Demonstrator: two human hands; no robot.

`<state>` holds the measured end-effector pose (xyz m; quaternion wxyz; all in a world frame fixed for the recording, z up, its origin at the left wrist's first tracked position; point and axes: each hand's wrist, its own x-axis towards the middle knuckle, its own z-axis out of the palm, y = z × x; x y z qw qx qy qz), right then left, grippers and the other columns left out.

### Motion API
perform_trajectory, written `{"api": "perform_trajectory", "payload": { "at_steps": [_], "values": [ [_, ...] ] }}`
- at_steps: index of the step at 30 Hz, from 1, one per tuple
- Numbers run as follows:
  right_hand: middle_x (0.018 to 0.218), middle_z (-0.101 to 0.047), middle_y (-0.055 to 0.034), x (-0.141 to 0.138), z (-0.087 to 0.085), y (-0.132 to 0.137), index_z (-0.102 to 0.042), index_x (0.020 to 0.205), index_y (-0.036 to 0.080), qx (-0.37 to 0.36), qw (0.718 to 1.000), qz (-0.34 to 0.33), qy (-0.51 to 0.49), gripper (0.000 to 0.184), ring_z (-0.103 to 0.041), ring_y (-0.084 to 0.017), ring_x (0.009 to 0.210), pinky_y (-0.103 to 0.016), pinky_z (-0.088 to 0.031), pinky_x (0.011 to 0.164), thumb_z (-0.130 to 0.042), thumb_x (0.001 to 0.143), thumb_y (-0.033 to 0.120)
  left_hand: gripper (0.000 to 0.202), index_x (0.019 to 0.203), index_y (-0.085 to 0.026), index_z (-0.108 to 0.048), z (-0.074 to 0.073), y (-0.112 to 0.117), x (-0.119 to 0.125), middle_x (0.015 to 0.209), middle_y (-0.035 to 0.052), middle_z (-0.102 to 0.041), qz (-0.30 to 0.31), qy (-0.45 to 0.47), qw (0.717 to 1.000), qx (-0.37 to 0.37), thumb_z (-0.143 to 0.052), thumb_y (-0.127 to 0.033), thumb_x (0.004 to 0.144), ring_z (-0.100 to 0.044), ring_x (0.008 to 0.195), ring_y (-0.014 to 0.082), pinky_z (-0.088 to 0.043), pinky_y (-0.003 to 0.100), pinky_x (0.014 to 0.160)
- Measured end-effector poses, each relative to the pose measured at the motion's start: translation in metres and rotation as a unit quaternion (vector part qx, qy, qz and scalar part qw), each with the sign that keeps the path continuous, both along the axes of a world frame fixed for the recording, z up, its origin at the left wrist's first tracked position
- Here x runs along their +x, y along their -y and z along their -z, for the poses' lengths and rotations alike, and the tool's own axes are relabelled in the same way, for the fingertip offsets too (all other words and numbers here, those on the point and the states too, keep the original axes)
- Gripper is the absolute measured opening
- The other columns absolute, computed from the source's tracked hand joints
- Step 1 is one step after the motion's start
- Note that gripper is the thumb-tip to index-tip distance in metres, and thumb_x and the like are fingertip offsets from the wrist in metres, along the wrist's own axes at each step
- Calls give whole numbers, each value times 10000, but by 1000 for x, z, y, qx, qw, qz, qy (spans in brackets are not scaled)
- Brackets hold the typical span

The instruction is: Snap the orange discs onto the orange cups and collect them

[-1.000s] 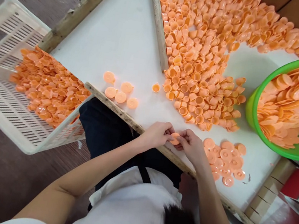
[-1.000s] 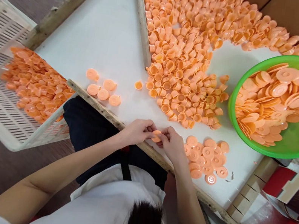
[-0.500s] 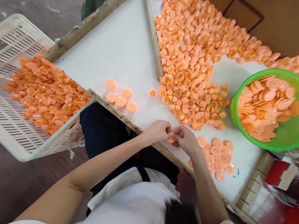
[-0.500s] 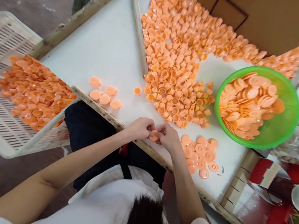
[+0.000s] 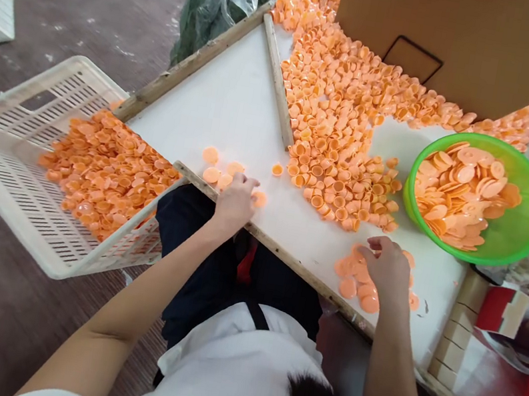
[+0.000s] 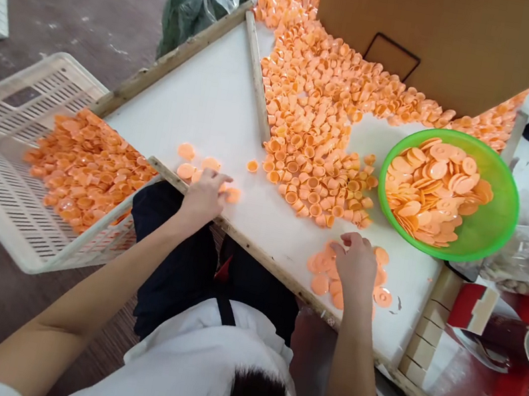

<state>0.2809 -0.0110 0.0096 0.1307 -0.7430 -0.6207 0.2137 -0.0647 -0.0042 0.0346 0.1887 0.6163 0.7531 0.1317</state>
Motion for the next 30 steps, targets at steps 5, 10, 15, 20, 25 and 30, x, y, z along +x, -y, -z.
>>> {"api": "perform_trajectory", "payload": {
  "at_steps": [5,10,15,20,25,30],
  "values": [
    [934,-582,-107,12,18,-4,-615,859,208,-19,997,-25,73,225,-571,-241,791,-366,-444,677,-620,716,381,305,1187,-181,-570,2,-31,6,1181,90,-525,45,-30,994,90,-525,-141,889,-557,1032,207,-467,301,864],
    [825,-623,-65,15,15,-7,-573,796,225,-67,997,-20,27,194,-594,-240,754,-377,-448,683,-651,679,358,184,1010,-150,-618,15,-70,24,1062,101,-611,93,-38,994,40,-481,-104,895,-545,1054,241,-440,341,896],
    [703,-629,-20,20,-1,-6,-588,797,239,-94,988,46,-115,287,-590,-214,656,-359,-456,613,-715,655,453,170,1017,-168,-599,12,-46,33,903,45,-665,72,184,980,-7,-572,-159,850,-601,833,178,-459,295,761],
    [792,-654,-26,-6,-11,-8,-595,857,231,-85,942,32,-324,348,-625,-193,733,-320,-496,654,-765,658,461,197,1024,-179,-628,19,1,70,748,-14,-643,136,394,882,-218,-522,-215,861,-568,625,108,-459,227,616],
    [734,-633,-5,-39,-2,-2,-589,845,210,-136,914,-5,-382,357,-602,-159,691,-278,-484,606,-773,682,469,232,972,-186,-673,29,12,87,844,18,-635,148,325,917,-175,-453,-197,900,-595,719,127,-489,240,724],
    [690,-614,3,-50,6,11,-585,815,191,-150,902,12,-405,404,-568,-133,628,-254,-483,551,-780,660,509,242,983,-179,-680,33,18,84,1014,58,-562,144,285,942,-99,-448,-218,929,-602,770,126,-511,261,786]
  ]
}}
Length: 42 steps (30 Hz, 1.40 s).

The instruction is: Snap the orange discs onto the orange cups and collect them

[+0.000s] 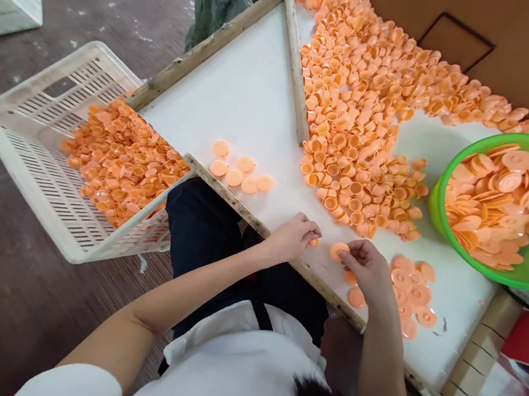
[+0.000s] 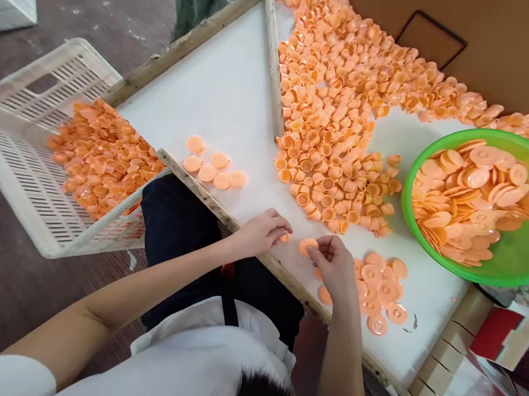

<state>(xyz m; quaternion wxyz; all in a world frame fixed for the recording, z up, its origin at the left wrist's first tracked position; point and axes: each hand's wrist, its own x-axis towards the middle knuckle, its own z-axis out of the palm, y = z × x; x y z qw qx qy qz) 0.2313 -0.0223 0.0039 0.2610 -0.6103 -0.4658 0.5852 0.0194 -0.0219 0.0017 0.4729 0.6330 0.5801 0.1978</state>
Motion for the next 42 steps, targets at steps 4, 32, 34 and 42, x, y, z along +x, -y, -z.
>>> {"api": "perform_trajectory", "payload": {
  "at_steps": [4,32,34,42],
  "values": [
    [691,-638,-4,-7,3,7,-590,811,189,-6,1000,9,-18,413,-585,-135,616,-268,-511,566,-797,640,502,227,1006,-190,-674,2,4,0,1029,52,-560,-13,-22,999,25,-466,-203,915,-603,782,133,-511,270,783],
    [727,-716,-26,-39,6,-8,-587,837,220,-99,988,-101,55,191,-689,-186,641,-309,-569,608,-657,785,391,104,818,-167,-689,1,-8,-7,831,33,-725,-1,9,996,-88,-625,-249,811,-643,760,165,-494,251,671],
    [723,-717,-24,-40,5,-8,-591,837,221,-95,987,-109,71,182,-688,-187,632,-308,-561,605,-655,787,384,95,818,-166,-683,0,-10,-6,827,34,-723,6,-2,996,-94,-630,-244,805,-638,752,166,-488,250,663],
    [734,-731,-4,-43,-1,-14,-609,840,243,-60,974,-164,143,114,-693,-188,655,-298,-513,622,-612,821,355,118,823,-165,-654,-2,-15,-10,849,45,-717,40,9,994,-105,-612,-275,822,-641,748,169,-486,251,649]
  ]
}}
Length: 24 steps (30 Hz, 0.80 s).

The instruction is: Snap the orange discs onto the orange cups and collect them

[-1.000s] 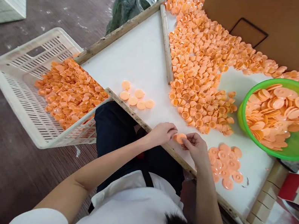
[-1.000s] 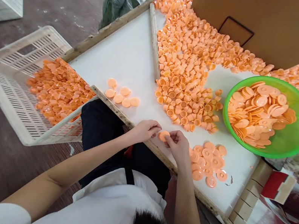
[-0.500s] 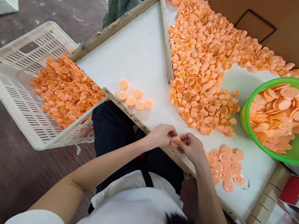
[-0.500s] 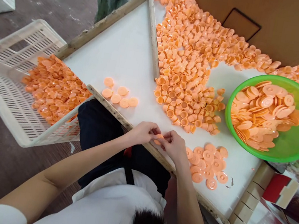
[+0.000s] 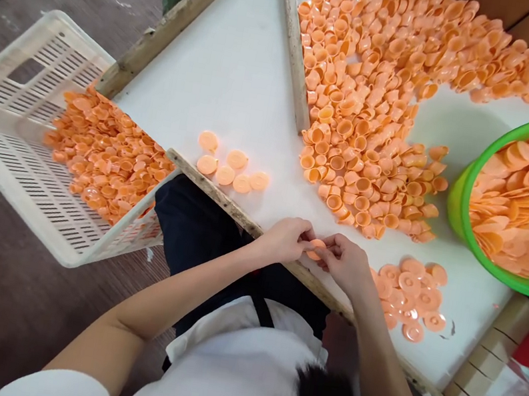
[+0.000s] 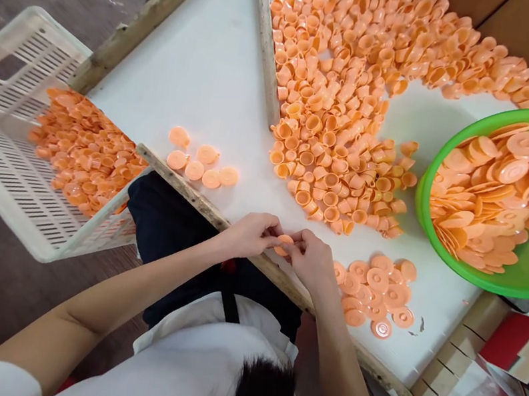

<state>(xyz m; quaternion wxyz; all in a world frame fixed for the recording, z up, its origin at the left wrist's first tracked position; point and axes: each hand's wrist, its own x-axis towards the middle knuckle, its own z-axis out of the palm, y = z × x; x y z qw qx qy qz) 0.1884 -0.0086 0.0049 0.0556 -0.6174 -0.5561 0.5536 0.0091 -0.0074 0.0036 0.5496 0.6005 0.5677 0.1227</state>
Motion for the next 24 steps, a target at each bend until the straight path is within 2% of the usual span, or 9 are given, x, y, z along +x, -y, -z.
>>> {"api": "perform_trajectory", "payload": {
  "at_steps": [8,13,17,21,24],
  "values": [
    [749,-738,-27,0,1,-2,-610,788,253,3,1000,-11,14,135,-698,-218,696,-312,-506,608,-633,805,386,139,830,-174,-650,4,3,-2,833,43,-714,-11,17,1000,-18,-591,-300,834,-635,722,164,-486,253,634],
    [645,-707,-15,-1,8,-7,-580,772,240,-38,999,13,-4,202,-659,-198,564,-299,-488,531,-691,747,407,100,800,-171,-656,5,-3,0,811,37,-712,-12,10,999,-28,-633,-263,767,-626,713,170,-472,251,602],
    [621,-696,-14,-3,7,-8,-543,760,229,-65,997,24,-29,275,-649,-191,536,-285,-470,503,-705,727,447,76,782,-161,-655,4,-8,1,784,30,-701,-12,-3,1000,-20,-641,-202,720,-623,704,169,-468,249,590],
    [645,-694,-7,-5,1,-2,-539,754,234,56,997,-39,43,224,-648,-188,578,-287,-442,556,-608,811,440,88,808,-157,-654,0,2,4,793,40,-688,-5,-24,999,32,-643,-211,740,-633,738,187,-496,274,633],
    [652,-693,-6,-11,-1,6,-556,788,235,130,985,-69,93,211,-647,-194,620,-290,-419,596,-561,847,438,133,898,-179,-653,-5,17,1,932,64,-676,-16,-41,992,122,-573,-155,795,-647,812,185,-521,282,710]
  ]
}}
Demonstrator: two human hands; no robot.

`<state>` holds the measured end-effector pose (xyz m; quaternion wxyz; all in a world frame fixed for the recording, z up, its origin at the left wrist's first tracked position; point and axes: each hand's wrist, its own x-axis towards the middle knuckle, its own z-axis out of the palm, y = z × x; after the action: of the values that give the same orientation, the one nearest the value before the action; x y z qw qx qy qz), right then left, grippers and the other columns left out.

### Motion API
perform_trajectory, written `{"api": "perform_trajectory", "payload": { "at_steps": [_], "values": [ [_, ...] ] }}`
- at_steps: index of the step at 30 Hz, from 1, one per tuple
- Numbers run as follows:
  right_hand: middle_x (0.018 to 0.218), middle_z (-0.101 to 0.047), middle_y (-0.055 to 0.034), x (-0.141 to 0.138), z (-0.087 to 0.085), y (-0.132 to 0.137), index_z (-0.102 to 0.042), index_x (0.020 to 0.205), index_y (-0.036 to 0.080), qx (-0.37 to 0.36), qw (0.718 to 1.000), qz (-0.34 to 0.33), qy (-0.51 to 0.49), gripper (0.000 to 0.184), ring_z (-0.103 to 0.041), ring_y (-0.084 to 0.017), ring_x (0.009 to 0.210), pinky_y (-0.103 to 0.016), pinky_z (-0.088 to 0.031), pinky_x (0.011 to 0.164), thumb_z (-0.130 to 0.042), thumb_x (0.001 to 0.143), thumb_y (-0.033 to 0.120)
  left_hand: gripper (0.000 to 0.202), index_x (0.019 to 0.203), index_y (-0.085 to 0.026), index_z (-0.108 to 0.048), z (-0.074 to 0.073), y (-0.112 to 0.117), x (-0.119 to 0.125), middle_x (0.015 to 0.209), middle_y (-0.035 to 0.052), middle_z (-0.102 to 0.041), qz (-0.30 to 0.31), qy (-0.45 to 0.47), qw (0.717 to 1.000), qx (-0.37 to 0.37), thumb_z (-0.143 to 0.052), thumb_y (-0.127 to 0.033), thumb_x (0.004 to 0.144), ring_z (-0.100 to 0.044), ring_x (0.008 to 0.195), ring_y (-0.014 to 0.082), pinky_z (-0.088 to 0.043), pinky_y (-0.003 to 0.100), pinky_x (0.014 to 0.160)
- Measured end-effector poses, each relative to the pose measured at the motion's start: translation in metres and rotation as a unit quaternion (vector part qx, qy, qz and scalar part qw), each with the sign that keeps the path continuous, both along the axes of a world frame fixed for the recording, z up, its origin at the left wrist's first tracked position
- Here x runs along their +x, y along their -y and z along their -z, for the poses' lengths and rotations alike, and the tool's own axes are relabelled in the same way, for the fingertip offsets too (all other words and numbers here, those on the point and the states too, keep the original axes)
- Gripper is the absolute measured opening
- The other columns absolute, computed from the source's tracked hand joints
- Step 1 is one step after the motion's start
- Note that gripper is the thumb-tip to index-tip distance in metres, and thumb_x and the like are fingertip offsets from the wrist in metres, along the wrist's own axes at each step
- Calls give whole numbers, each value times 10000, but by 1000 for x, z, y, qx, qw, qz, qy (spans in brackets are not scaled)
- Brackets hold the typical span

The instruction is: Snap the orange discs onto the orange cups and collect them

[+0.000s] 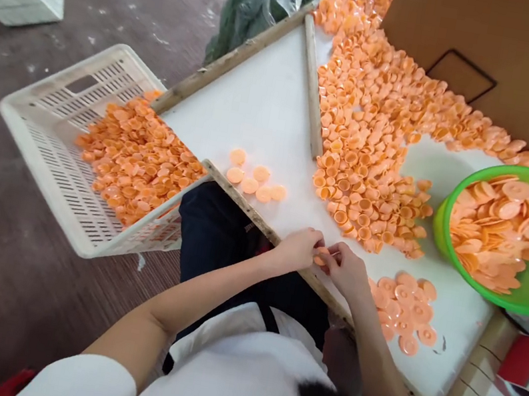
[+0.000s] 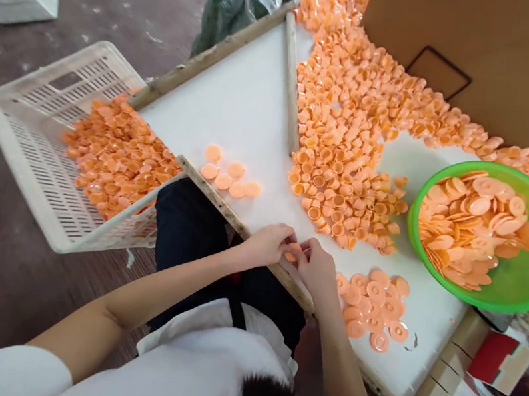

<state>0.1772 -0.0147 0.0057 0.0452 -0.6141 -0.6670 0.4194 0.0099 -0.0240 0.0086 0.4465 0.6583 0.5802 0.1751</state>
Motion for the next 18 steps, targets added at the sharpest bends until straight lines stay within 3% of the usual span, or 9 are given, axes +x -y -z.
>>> {"api": "perform_trajectory", "payload": {
  "at_steps": [4,7,9,13,16,18],
  "values": [
    [666,-688,-2,-26,1,8,-564,862,235,44,999,1,-8,171,-642,-197,652,-291,-406,617,-521,878,399,256,1091,-269,-614,-12,9,-33,1174,43,-609,-76,-30,992,97,-500,-174,882,-614,1052,177,-495,291,932],
    [712,-687,-18,-45,-5,6,-576,915,231,61,998,-31,5,166,-641,-205,695,-303,-412,641,-515,889,384,284,1182,-256,-572,-19,-1,-84,1260,48,-571,-177,-97,962,186,-486,-228,913,-519,1233,207,-403,361,1088],
    [784,-688,-53,-52,-12,-1,-588,954,215,89,995,-40,30,217,-642,-227,749,-323,-431,664,-534,885,413,361,1280,-200,-510,-20,-13,-122,1365,99,-507,-224,-140,939,221,-470,-268,927,-433,1328,234,-327,412,1148],
    [1105,-643,-154,-70,-26,-21,-561,1164,155,223,974,-41,-12,405,-598,-285,1027,-398,-472,853,-516,905,463,566,1440,-136,-345,-11,-40,-177,1553,169,-299,-265,-244,906,221,-453,-385,943,-224,1461,278,-218,465,1188],
    [1354,-527,-184,-113,-27,-41,-457,1346,111,317,942,-91,-56,524,-442,-298,1284,-439,-362,1067,-470,934,435,621,1495,-148,-265,2,-62,-190,1600,149,-201,-251,-289,905,186,-412,-421,957,-140,1490,278,-163,500,1191],
    [1487,-407,-180,-152,-22,-56,-381,1427,97,338,931,-133,-44,550,-301,-283,1407,-440,-278,1134,-412,960,387,619,1513,-155,-238,10,-75,-189,1611,130,-174,-226,-302,913,157,-381,-409,967,-128,1494,265,-151,505,1191]
  ]
}}
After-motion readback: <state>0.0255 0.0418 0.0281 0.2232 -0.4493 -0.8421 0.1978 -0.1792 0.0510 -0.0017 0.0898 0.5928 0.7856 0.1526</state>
